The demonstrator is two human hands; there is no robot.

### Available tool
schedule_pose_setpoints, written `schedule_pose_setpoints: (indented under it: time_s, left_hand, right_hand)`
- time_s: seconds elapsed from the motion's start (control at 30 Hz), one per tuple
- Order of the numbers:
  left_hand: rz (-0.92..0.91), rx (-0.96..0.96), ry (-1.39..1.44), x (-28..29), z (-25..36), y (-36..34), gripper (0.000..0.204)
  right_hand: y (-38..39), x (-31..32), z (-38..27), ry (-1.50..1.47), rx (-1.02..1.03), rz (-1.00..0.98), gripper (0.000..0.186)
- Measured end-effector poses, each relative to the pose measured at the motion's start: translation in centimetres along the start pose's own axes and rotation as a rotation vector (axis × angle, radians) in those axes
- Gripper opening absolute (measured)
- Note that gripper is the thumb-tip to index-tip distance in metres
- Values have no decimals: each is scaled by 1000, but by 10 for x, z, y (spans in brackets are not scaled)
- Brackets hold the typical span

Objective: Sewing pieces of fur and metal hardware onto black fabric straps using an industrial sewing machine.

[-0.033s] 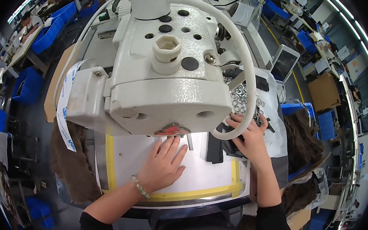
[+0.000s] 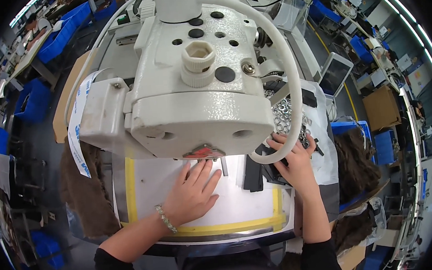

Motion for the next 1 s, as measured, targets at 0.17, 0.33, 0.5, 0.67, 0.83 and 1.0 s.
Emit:
schedule_pose_setpoints:
  time_s: [0.17, 0.33, 0.5, 0.67, 0.83, 1.0]
  left_hand:
    - [-6, 11, -29, 2, 2, -2, 54]
    - [-7, 19, -30, -1, 1, 0, 55]
    - [-15, 22, -33, -1, 1, 1, 54]
    - [-16, 18, -24, 0, 0, 0, 55]
    - [7, 1, 1, -2, 2, -1, 54]
    - [3, -65, -20, -6, 11, -3, 48]
  right_hand:
    - [1, 3, 2, 12, -21, -9, 35]
    - [2, 1, 3, 11, -21, -5, 35]
    - [1, 1, 2, 3, -13, 2, 35]
    - [0, 3, 3, 0, -20, 11, 36]
    - [9, 54, 37, 223, -131, 204, 37]
    - [73, 97, 128, 518, -386, 351, 29]
Point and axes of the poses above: each hand's wrist, its own y-axis away from the middle knuckle, its own x-axis out of the back of the hand, z = x × y, the point moved 6 cm from there along -y, towards the middle knuckle, and after that the axes turned 1 degree about -z, right-handed, at the moved point
